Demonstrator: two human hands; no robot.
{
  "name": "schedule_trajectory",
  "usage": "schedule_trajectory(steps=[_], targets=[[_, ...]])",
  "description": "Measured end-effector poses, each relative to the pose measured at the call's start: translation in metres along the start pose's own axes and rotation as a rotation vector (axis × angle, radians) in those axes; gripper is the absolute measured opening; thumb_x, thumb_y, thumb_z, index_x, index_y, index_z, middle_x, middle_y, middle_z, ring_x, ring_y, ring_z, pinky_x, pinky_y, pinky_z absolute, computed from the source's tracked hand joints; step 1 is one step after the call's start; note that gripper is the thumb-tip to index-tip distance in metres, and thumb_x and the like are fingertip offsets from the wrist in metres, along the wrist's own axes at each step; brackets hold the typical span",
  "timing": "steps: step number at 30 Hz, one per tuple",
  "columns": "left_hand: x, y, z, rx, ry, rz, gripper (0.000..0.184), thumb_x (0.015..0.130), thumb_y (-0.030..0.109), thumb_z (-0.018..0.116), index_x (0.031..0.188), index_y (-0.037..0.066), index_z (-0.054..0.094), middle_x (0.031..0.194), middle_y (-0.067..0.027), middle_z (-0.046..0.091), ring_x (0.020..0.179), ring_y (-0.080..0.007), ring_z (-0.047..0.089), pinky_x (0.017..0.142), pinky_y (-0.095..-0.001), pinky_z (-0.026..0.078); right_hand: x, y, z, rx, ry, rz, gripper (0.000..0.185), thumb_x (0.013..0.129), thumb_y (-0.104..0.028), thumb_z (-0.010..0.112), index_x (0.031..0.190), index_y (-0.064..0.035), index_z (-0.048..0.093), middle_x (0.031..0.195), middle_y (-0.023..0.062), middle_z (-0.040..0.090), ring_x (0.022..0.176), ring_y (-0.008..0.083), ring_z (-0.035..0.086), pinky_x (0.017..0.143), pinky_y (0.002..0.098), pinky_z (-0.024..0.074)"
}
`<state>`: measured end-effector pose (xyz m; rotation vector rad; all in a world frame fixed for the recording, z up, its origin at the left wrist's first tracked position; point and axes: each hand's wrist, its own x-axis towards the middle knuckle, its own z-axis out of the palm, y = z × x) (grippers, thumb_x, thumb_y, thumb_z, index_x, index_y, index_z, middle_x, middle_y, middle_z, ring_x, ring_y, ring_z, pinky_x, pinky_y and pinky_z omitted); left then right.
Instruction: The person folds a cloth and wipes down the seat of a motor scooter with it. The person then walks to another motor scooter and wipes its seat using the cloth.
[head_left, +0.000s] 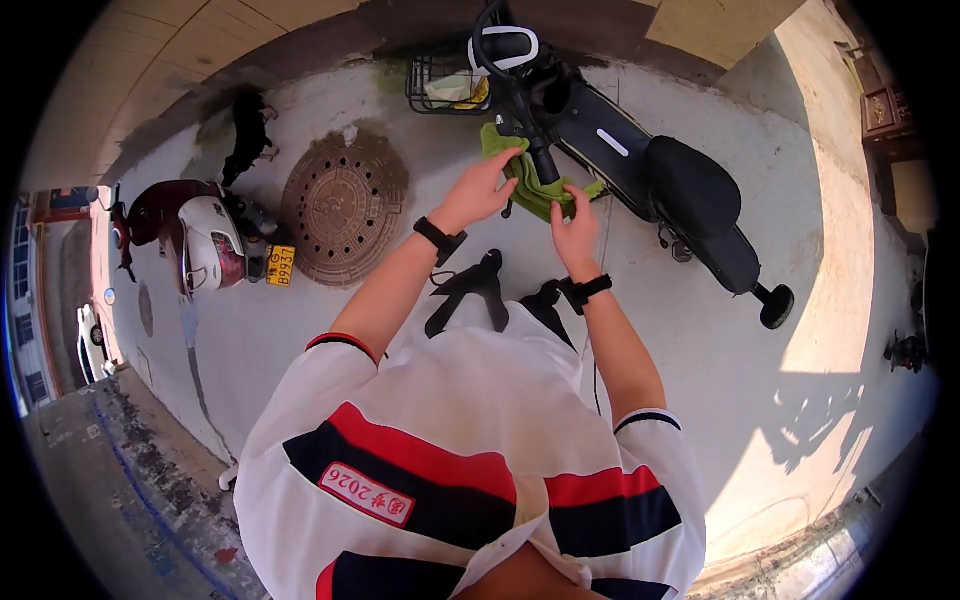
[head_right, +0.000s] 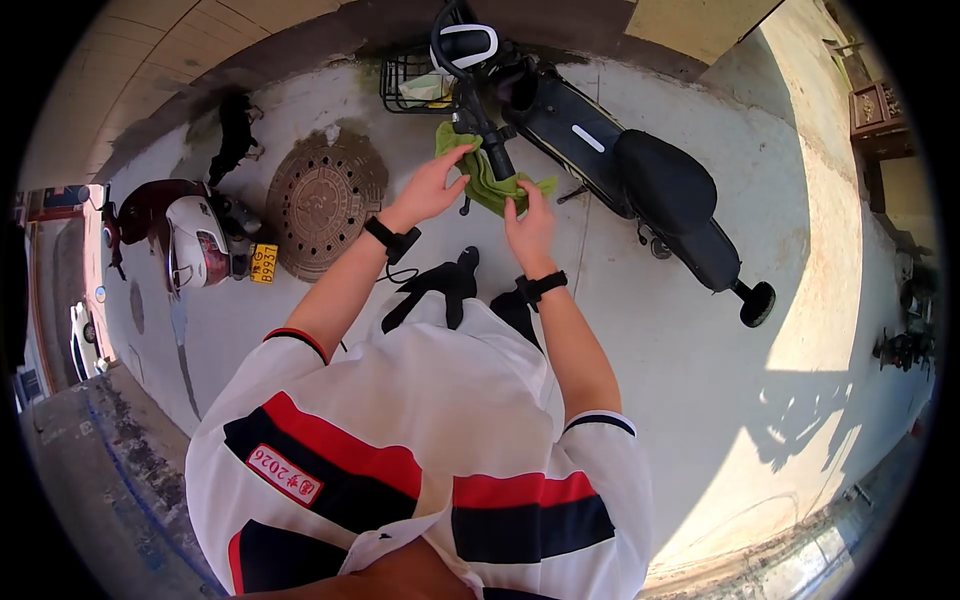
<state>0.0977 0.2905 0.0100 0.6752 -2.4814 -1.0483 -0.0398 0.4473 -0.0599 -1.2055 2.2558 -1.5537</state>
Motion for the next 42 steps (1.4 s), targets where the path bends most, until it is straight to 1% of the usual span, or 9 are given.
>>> schedule_trajectory(steps=[7,12,13,16,18,23,27,33,42], targets=[[-0.010,0.013,-0.026,-0.004,0.107,-0.007,0.045,0.089,0.006,0.060,0.134,0.009,0.055,0.125,-0.0178,0.063,0.112,-0.0368,0.060,0.094,-0.0412,0.049,0.029,-0.002,0.007,0.050,-0.035,0.034,0.030,0.089,-0.015,0.068,0.117,-0.0064,0.060,0.096,0.0208,0.070,0.087,0.0395,0.068,0.073,0.0435,0.0536],[0.006,0.028,-0.008,0.001,-0.080,0.082,0.041,0.090,0.008,0.060,0.131,0.011,0.058,0.121,-0.0146,0.062,0.104,-0.0368,0.058,0.090,-0.0415,0.048,0.023,0.004,-0.022,-0.077,-0.172,0.086,0.027,0.092,-0.019,0.068,0.112,-0.0024,0.060,0.085,0.0193,0.072,0.078,0.0319,0.072,0.064,0.0379,0.0532],[0.006,0.026,0.000,0.013,-0.097,0.108,0.041,0.090,0.008,0.060,0.130,0.011,0.058,0.120,-0.0150,0.063,0.102,-0.0371,0.058,0.089,-0.0419,0.047,0.018,0.007,-0.025,0.005,-0.187,0.137,0.026,0.091,-0.021,0.068,0.110,-0.0040,0.061,0.080,0.0178,0.071,0.073,0.0327,0.071,0.062,0.0390,0.0530],[0.016,0.023,0.023,0.010,-0.126,0.187,0.038,0.090,0.009,0.060,0.128,0.011,0.060,0.115,-0.0158,0.064,0.099,-0.0376,0.057,0.089,-0.0433,0.045,0.000,0.022,-0.043,-0.235,-0.193,0.173,0.023,0.090,-0.020,0.069,0.107,-0.0063,0.063,0.078,0.0179,0.070,0.070,0.0338,0.070,0.061,0.0402,0.0527],[0.013,0.024,0.036,-0.030,-0.138,0.173,0.036,0.089,0.009,0.059,0.125,0.011,0.061,0.109,-0.0162,0.065,0.101,-0.0374,0.056,0.093,-0.0444,0.043,-0.017,0.033,-0.059,-0.245,-0.066,0.221,0.020,0.089,-0.019,0.069,0.104,-0.0079,0.063,0.075,0.0174,0.069,0.068,0.0345,0.068,0.060,0.0412,0.0520],[0.023,0.045,0.044,-0.068,-0.089,0.031,0.030,0.089,0.010,0.060,0.119,0.005,0.063,0.105,-0.0215,0.069,0.097,-0.0397,0.066,0.082,-0.0441,0.053,-0.033,0.057,-0.102,-0.278,0.218,0.361,0.021,0.090,-0.021,0.068,0.106,-0.0077,0.062,0.074,0.0167,0.069,0.068,0.0340,0.069,0.060,0.0414,0.0520],[0.022,0.058,0.060,-0.180,-0.031,0.052,0.030,0.090,0.007,0.060,0.119,0.005,0.063,0.104,-0.0212,0.070,0.098,-0.0368,0.068,0.085,-0.0398,0.054,-0.028,0.050,-0.141,-0.298,0.228,0.413,0.023,0.092,-0.024,0.065,0.109,-0.0092,0.062,0.080,0.0167,0.071,0.075,0.0356,0.069,0.065,0.0443,0.0530],[0.037,0.138,0.107,-0.178,0.015,0.178,0.025,0.089,0.004,0.062,0.114,0.003,0.065,0.102,-0.0186,0.072,0.095,-0.0322,0.070,0.082,-0.0360,0.055,-0.041,0.089,-0.226,-0.216,0.373,0.335,0.024,0.092,-0.026,0.066,0.107,-0.0076,0.062,0.079,0.0154,0.072,0.075,0.0321,0.071,0.065,0.0412,0.0535],[0.053,0.309,0.277,-0.210,-0.070,0.396,0.015,0.088,-0.001,0.065,0.103,-0.002,0.066,0.094,-0.0127,0.073,0.081,-0.0185,0.071,0.074,-0.0280,0.054,-0.171,0.150,-0.447,-0.216,0.662,0.402,0.021,0.092,-0.019,0.067,0.107,-0.0058,0.061,0.082,0.0151,0.072,0.072,0.0287,0.071,0.064,0.0375,0.0543]])
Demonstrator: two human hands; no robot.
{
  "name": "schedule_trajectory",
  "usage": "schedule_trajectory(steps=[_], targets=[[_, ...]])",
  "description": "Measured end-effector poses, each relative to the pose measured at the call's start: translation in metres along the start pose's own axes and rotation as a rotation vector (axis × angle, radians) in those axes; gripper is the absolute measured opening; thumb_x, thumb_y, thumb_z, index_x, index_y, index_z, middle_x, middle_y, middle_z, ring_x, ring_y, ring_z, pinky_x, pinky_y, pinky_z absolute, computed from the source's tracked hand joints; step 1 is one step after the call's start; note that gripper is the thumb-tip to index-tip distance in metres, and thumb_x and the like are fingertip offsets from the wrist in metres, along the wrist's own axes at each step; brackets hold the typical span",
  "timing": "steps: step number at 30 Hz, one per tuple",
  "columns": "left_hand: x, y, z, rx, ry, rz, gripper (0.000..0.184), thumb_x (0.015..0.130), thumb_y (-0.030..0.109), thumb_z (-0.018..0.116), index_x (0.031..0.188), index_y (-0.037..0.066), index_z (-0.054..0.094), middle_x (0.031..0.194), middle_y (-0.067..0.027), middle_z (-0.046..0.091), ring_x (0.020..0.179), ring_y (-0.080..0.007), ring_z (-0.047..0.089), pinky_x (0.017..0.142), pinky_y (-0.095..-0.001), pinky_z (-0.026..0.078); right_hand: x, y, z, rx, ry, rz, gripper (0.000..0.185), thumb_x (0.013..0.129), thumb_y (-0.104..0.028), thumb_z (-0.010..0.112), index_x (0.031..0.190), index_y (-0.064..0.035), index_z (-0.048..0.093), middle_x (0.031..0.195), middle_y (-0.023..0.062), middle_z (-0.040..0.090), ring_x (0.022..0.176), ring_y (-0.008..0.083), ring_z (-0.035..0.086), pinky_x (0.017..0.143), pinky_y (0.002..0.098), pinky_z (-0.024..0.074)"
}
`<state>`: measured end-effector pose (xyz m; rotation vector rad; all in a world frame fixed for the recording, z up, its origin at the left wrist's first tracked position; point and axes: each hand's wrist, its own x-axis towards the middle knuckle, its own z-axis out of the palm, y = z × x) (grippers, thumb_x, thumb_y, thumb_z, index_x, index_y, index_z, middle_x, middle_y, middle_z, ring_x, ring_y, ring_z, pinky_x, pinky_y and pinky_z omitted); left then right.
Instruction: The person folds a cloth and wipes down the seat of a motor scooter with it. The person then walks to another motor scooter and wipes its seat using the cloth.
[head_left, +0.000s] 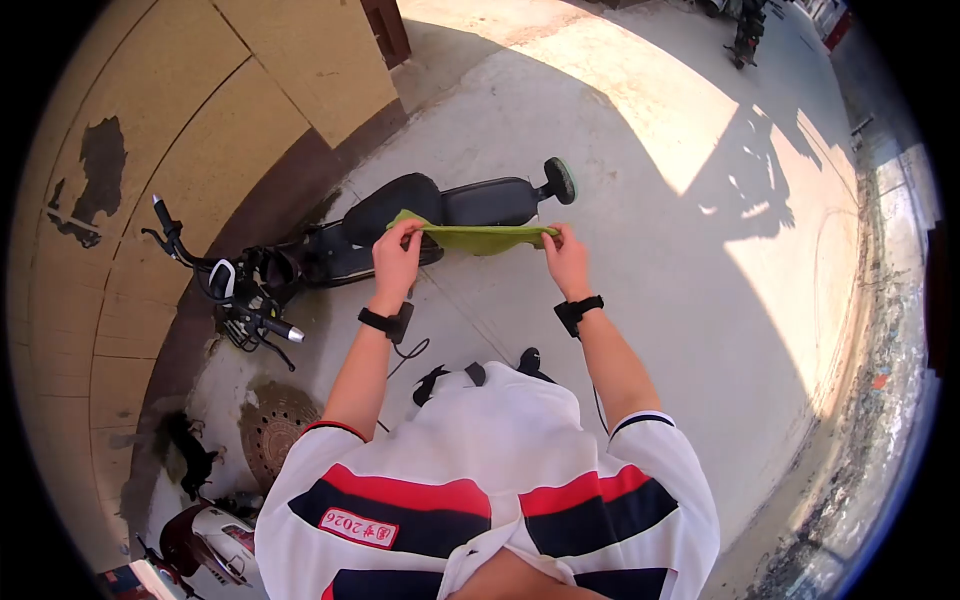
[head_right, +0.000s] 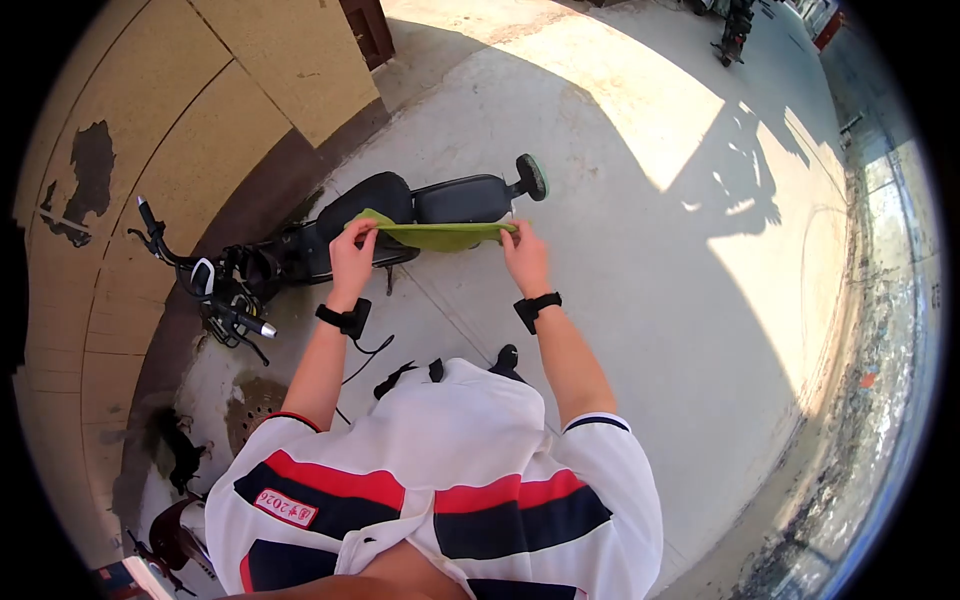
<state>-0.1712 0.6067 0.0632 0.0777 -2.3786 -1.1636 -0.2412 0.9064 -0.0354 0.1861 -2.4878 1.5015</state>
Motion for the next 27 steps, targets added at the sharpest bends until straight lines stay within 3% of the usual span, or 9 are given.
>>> schedule_trajectory(steps=[3,10,14,17,27], targets=[[0.015,0.043,0.074,-0.134,-0.079,0.037,0.009,0.089,-0.001,0.063,0.098,-0.003,0.063,0.085,-0.0104,0.070,0.075,-0.0166,0.068,0.071,-0.0275,0.054,0.003,0.034,-0.073,-0.038,0.117,0.073,0.019,0.092,-0.015,0.067,0.107,-0.0044,0.060,0.082,0.0153,0.072,0.072,0.0287,0.071,0.064,0.0364,0.0546],[0.045,0.112,0.224,-0.174,-0.383,0.133,0.009,0.090,0.003,0.063,0.098,0.000,0.062,0.083,-0.0125,0.069,0.073,-0.0221,0.068,0.069,-0.0317,0.054,-0.010,0.110,-0.190,0.043,0.504,0.205,0.018,0.096,-0.013,0.061,0.109,-0.0024,0.057,0.081,0.0146,0.073,0.073,0.0262,0.072,0.065,0.0347,0.0542],[0.071,0.141,0.301,-0.227,-0.482,0.163,0.011,0.091,0.006,0.064,0.100,0.001,0.060,0.080,-0.0125,0.068,0.069,-0.0229,0.067,0.064,-0.0332,0.053,-0.003,0.134,-0.240,0.054,0.635,0.344,0.014,0.100,-0.011,0.053,0.108,0.0007,0.051,0.080,0.0119,0.072,0.068,0.0165,0.068,0.063,0.0294,0.0535],[0.097,0.152,0.364,-0.272,-0.518,0.213,0.011,0.092,0.008,0.064,0.100,0.001,0.060,0.078,-0.0118,0.068,0.067,-0.0214,0.067,0.061,-0.0326,0.052,0.028,0.147,-0.270,0.104,0.725,0.391,0.013,0.101,-0.011,0.051,0.108,0.0001,0.050,0.077,0.0103,0.070,0.066,0.0152,0.067,0.062,0.0280,0.0527],[0.221,0.194,0.527,-0.400,-0.586,0.043,0.013,0.095,0.012,0.063,0.096,0.001,0.057,0.067,-0.0066,0.065,0.060,-0.0097,0.060,0.057,-0.0290,0.049,0.212,0.193,-0.374,0.064,0.702,0.332,0.020,0.105,-0.013,0.042,0.114,-0.0007,0.055,0.077,0.0093,0.069,0.064,0.0130,0.064,0.062,0.0270,0.0533]])
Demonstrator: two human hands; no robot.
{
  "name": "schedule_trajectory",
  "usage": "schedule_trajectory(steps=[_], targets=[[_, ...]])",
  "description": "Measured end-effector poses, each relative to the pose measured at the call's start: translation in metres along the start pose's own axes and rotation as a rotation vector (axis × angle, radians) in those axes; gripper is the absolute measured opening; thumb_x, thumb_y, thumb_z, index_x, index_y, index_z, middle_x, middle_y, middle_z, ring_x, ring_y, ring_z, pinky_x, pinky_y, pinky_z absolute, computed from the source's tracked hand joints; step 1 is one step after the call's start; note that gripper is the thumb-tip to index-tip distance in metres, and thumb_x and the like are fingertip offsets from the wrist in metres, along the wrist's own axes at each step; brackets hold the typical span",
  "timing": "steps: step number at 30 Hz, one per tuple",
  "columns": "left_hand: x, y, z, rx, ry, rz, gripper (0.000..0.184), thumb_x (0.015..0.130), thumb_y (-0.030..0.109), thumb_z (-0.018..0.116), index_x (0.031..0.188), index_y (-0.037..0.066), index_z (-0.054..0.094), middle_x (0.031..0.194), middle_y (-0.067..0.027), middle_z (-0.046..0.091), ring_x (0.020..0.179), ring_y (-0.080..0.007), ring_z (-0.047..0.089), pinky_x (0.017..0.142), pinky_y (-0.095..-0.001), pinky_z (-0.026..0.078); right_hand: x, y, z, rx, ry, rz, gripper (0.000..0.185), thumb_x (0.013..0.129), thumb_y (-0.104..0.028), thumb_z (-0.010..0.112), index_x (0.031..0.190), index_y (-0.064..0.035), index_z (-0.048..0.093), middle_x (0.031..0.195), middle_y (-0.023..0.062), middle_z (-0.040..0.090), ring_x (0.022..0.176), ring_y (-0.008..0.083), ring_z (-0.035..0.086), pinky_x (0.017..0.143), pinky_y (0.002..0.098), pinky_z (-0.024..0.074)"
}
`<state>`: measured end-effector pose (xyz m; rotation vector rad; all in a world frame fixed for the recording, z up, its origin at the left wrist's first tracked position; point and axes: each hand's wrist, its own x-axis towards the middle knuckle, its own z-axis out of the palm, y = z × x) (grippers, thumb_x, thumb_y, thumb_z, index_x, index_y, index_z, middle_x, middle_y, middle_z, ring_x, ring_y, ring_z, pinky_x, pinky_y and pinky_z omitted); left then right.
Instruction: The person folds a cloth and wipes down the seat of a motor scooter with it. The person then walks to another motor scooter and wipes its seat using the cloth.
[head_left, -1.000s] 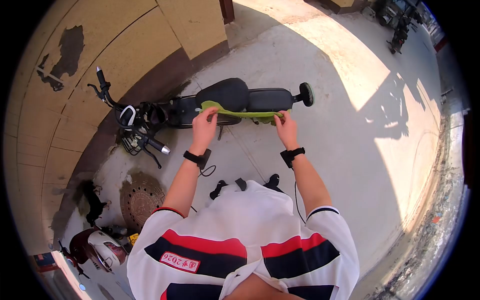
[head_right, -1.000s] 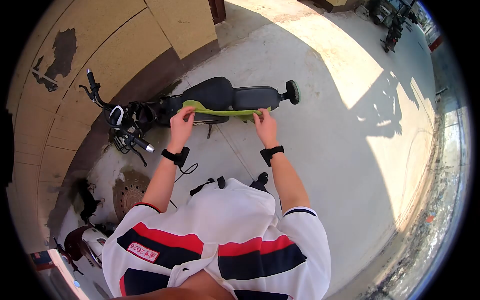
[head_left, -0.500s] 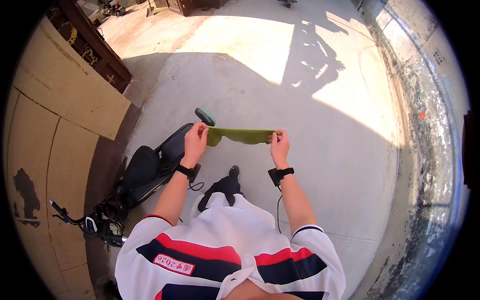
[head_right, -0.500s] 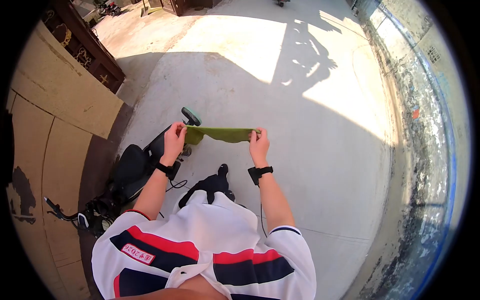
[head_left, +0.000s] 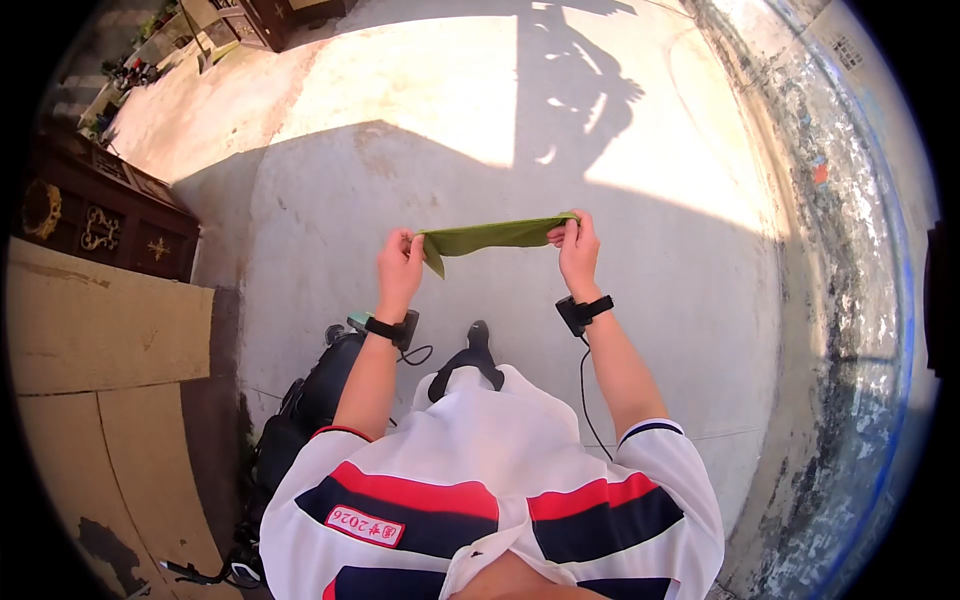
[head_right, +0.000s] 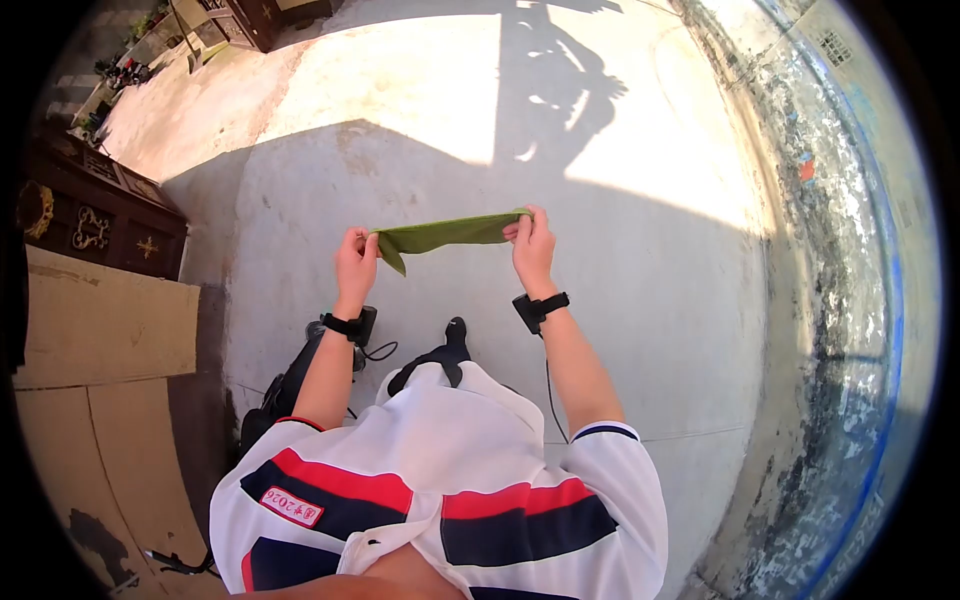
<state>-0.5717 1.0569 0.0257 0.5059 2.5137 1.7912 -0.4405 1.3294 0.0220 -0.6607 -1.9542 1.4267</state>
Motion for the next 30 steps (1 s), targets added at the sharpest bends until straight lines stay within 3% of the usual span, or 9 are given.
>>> schedule_trajectory(steps=[9,17,21,25,29,30], targets=[[0.133,-0.002,0.022,0.110,0.022,0.106,0.011,0.090,0.007,0.066,0.095,0.001,0.058,0.076,-0.0038,0.065,0.065,-0.0110,0.060,0.062,-0.0265,0.049,0.145,0.011,0.071,0.113,0.038,0.033,0.024,0.103,-0.009,0.043,0.118,-0.0016,0.059,0.084,0.0097,0.070,0.069,0.0150,0.066,0.065,0.0287,0.0539],[0.260,-0.033,0.050,0.150,0.156,0.068,0.012,0.090,0.001,0.063,0.102,0.001,0.060,0.086,-0.0077,0.069,0.068,-0.0130,0.062,0.064,-0.0275,0.050,0.292,0.070,0.149,0.161,-0.129,0.057,0.020,0.105,-0.012,0.042,0.114,-0.0014,0.056,0.079,0.0086,0.068,0.065,0.0130,0.064,0.060,0.0259,0.0512],[0.346,-0.015,0.080,0.242,0.183,0.021,0.013,0.091,0.001,0.062,0.104,0.001,0.060,0.087,-0.0079,0.070,0.071,-0.0131,0.063,0.065,-0.0269,0.050,0.389,0.071,0.180,0.276,-0.182,0.156,0.017,0.104,-0.012,0.041,0.111,-0.0013,0.052,0.074,0.0101,0.068,0.064,0.0157,0.065,0.061,0.0280,0.0522],[0.440,-0.003,0.104,0.206,0.246,0.043,0.013,0.091,0.000,0.061,0.104,0.001,0.059,0.087,-0.0074,0.070,0.072,-0.0122,0.064,0.065,-0.0263,0.050,0.486,0.071,0.214,0.303,-0.222,0.102,0.018,0.105,-0.014,0.039,0.109,-0.0009,0.050,0.072,0.0106,0.066,0.062,0.0161,0.065,0.058,0.0282,0.0514],[0.505,-0.017,0.102,0.149,0.344,-0.031,0.010,0.092,-0.001,0.060,0.102,0.001,0.058,0.087,-0.0071,0.071,0.073,-0.0104,0.065,0.065,-0.0250,0.050,0.550,0.082,0.253,0.376,-0.306,-0.032,0.014,0.103,-0.016,0.048,0.103,-0.0015,0.049,0.073,0.0098,0.064,0.061,0.0157,0.063,0.057,0.0275,0.0507],[0.520,-0.019,0.102,0.111,0.361,-0.038,0.009,0.092,-0.002,0.060,0.101,0.000,0.058,0.088,-0.0070,0.071,0.073,-0.0099,0.065,0.065,-0.0247,0.050,0.562,0.083,0.263,0.398,-0.326,0.019,0.014,0.102,-0.015,0.051,0.103,-0.0020,0.049,0.074,0.0094,0.064,0.061,0.0150,0.063,0.057,0.0275,0.0508]])
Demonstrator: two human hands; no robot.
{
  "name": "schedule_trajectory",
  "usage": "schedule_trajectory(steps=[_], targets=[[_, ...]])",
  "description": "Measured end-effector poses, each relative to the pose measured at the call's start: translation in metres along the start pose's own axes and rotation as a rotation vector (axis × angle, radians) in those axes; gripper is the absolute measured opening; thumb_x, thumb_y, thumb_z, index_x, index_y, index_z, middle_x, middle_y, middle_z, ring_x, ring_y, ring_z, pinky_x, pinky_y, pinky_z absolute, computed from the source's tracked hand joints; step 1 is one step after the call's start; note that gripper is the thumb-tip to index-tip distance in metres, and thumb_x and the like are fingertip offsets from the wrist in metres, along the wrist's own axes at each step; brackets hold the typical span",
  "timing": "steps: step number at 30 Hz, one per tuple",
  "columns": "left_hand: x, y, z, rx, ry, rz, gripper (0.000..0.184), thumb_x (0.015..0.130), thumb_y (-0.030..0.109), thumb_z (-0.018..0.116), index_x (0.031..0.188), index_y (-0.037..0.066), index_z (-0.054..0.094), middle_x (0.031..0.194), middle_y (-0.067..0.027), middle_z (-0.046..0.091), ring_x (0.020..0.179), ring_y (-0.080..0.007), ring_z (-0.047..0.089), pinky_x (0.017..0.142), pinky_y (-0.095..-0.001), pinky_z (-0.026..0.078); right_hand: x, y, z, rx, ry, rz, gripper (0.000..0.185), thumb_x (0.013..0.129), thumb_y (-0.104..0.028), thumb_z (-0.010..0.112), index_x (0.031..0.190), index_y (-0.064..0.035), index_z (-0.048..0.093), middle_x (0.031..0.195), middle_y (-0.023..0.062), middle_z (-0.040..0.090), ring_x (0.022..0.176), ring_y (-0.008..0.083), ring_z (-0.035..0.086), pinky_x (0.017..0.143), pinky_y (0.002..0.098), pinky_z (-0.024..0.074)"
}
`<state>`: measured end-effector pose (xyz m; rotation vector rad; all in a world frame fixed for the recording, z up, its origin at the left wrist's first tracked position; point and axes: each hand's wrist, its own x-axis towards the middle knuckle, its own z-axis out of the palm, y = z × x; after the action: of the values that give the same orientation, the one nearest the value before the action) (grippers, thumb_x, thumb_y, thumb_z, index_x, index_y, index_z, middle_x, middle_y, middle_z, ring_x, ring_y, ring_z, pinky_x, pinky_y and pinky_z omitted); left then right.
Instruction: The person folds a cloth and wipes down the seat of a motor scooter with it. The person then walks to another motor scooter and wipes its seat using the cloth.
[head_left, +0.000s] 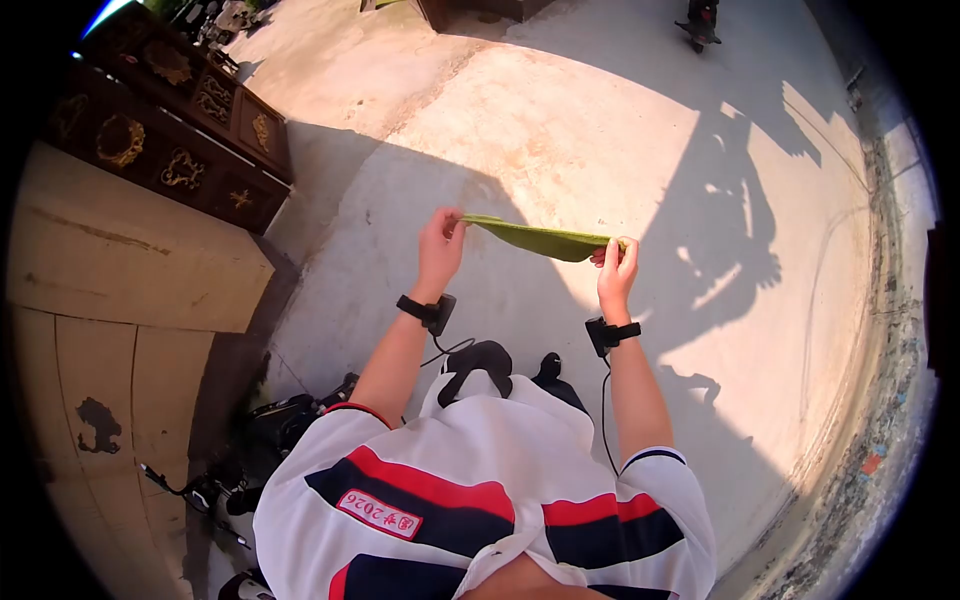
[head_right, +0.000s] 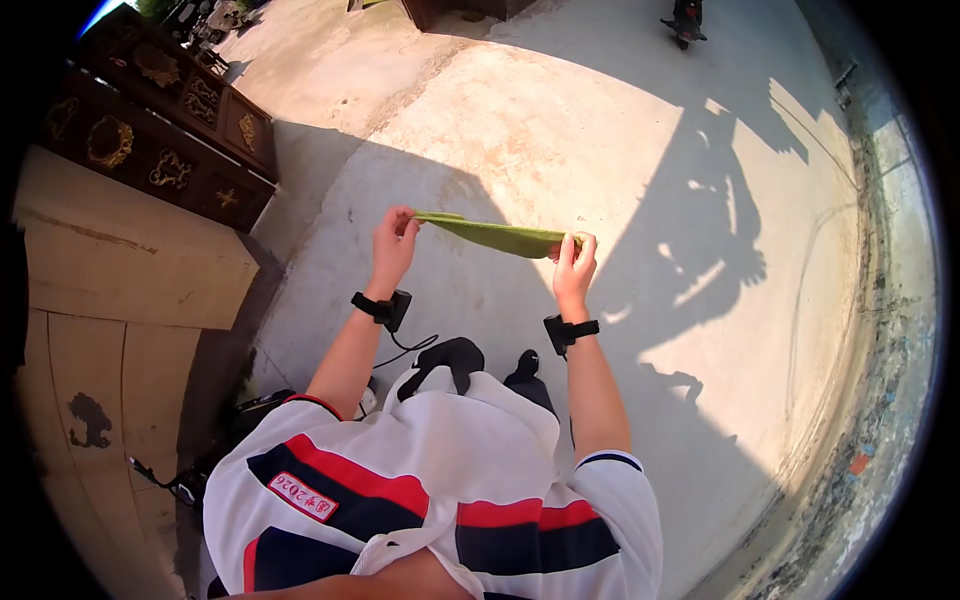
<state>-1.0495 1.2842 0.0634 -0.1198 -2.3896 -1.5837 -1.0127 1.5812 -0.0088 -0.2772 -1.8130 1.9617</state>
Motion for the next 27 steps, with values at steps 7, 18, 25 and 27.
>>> schedule_trajectory(steps=[7,18,25,27], targets=[[0.096,-0.024,0.029,0.034,0.115,-0.054,0.007,0.093,0.000,0.060,0.100,0.001,0.059,0.082,-0.0070,0.072,0.074,-0.0095,0.067,0.065,-0.0239,0.051,0.119,0.025,0.043,-0.183,-0.079,-0.040,0.017,0.102,-0.015,0.053,0.095,0.0001,0.058,0.072,0.0071,0.065,0.063,0.0143,0.066,0.060,0.0274,0.0530],[0.351,-0.078,0.075,-0.053,0.134,-0.008,0.013,0.090,0.003,0.063,0.103,0.003,0.062,0.083,-0.0088,0.073,0.071,-0.0155,0.068,0.064,-0.0276,0.053,0.364,0.032,0.160,-0.248,-0.111,-0.041,0.019,0.107,-0.021,0.044,0.101,-0.0041,0.050,0.067,0.0053,0.062,0.058,0.0111,0.059,0.056,0.0259,0.0472],[0.462,-0.093,0.108,-0.021,0.178,0.020,0.014,0.092,0.000,0.060,0.105,0.003,0.062,0.086,-0.0057,0.071,0.073,-0.0116,0.065,0.063,-0.0259,0.050,0.478,0.074,0.201,-0.187,-0.151,-0.098,0.015,0.104,-0.016,0.048,0.105,-0.0013,0.046,0.076,0.0085,0.062,0.061,0.0146,0.061,0.060,0.0291,0.0534],[0.489,-0.108,0.121,-0.014,0.191,0.013,0.014,0.092,-0.001,0.058,0.105,0.003,0.062,0.086,-0.0060,0.071,0.073,-0.0120,0.066,0.063,-0.0257,0.049,0.510,0.095,0.208,-0.149,-0.171,-0.064,0.017,0.104,-0.017,0.049,0.106,-0.0009,0.049,0.076,0.0066,0.060,0.064,0.0132,0.060,0.061,0.0289,0.0540]])
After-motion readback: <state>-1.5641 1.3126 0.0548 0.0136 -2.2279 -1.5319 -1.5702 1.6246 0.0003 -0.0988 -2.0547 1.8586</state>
